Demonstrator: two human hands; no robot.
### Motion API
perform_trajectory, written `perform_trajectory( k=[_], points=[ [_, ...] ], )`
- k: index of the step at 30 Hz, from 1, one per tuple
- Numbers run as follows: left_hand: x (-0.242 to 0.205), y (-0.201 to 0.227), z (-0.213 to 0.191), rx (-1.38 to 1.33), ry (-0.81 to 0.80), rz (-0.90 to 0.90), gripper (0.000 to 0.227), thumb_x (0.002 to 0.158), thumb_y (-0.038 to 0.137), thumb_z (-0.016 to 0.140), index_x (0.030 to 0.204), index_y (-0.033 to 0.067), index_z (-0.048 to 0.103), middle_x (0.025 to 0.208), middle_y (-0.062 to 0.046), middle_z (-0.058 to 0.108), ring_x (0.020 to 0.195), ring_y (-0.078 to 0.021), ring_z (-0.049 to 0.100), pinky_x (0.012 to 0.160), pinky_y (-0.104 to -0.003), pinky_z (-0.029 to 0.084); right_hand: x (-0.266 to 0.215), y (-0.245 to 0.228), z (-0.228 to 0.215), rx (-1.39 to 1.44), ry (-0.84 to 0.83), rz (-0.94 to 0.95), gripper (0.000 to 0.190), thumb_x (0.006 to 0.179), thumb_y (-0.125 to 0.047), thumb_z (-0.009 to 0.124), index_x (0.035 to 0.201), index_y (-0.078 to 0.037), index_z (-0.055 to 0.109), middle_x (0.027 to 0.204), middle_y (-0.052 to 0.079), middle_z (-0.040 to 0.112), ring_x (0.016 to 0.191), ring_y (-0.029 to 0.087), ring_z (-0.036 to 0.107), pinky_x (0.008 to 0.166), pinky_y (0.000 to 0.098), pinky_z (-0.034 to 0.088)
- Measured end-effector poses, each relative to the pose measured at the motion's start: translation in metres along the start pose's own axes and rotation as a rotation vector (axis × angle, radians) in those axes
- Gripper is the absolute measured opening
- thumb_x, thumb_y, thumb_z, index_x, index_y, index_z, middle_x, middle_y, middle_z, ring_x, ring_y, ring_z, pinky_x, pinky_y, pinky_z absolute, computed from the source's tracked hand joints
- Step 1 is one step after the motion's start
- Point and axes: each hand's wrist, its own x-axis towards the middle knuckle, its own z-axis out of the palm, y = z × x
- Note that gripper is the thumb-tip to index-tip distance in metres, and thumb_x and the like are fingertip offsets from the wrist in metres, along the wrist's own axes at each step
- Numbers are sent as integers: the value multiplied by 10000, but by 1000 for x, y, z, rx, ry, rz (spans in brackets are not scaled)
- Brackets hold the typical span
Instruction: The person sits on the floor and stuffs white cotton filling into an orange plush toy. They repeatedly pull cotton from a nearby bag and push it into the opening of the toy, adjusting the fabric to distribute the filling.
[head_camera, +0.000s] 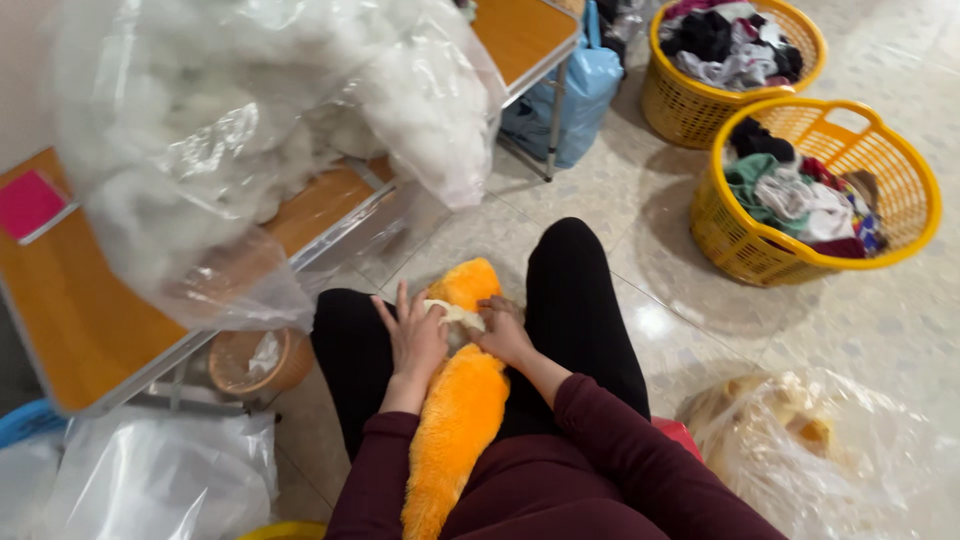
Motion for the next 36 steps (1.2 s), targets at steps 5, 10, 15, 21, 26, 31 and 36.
perform_trajectory(
  k=[5, 10, 15, 21, 26, 31, 36],
  points=[
    [0, -1, -5, -64, -91, -61, 187, 800, 221, 760, 965, 133, 751, 1423, -119, 534, 1520, -380, 187, 1195, -707, -53, 4, 5, 5, 127, -66, 31, 417, 804, -287, 737, 1112, -7, 745, 1351, 164, 636, 1330, 357, 514, 1107, 415, 414],
    [-1, -8, 8, -375, -19, -86, 223, 773, 224, 798, 987, 167, 768, 1362, -85, 593, 1477, -346, 284, 1226, -604, 86, -1, 7, 6, 85, -60, 18, 388, 787, -266, 759, 1061, 8, 756, 1347, 173, 632, 1331, 363, 489, 1120, 422, 383],
    [3, -19, 22, -481, 120, -123, 201, 831, 196, 777, 1028, 160, 759, 1344, -70, 642, 1439, -343, 367, 1181, -485, 279, -1, 1, 3, 132, -57, 11, 377, 797, -266, 745, 1053, 12, 752, 1363, 169, 619, 1354, 356, 477, 1132, 416, 381],
    [27, -26, 29, -482, 265, -171, 184, 886, 191, 743, 1064, 145, 735, 1256, -74, 684, 1318, -348, 495, 1131, -451, 383, 0, -4, 0, 230, -30, 15, 368, 793, -233, 765, 1026, 49, 724, 1363, 164, 614, 1360, 348, 467, 1121, 401, 387],
    [78, -36, 35, -571, 364, -252, 192, 946, 278, 710, 1086, 149, 730, 1179, -79, 709, 1212, -321, 574, 1105, -437, 410, -3, -18, -14, 311, 55, 18, 269, 785, -183, 759, 903, 58, 745, 1336, 139, 653, 1331, 337, 497, 1087, 392, 426],
    [148, -46, 41, -881, 461, -510, 366, 927, 401, 714, 1088, 73, 736, 1124, -121, 744, 1083, -265, 685, 980, -396, 511, -2, -23, -20, 342, 47, 104, 253, 783, -178, 753, 880, 55, 740, 1325, 127, 649, 1311, 326, 501, 1018, 387, 473],
    [190, -44, 25, -896, 600, -550, 448, 942, 452, 719, 1148, 54, 708, 1174, -118, 726, 1110, -266, 672, 1001, -394, 501, 2, -18, -14, 281, 54, 32, 295, 815, -215, 763, 1008, 8, 775, 1285, 140, 665, 1264, 320, 552, 1070, 386, 452]
  ],
)
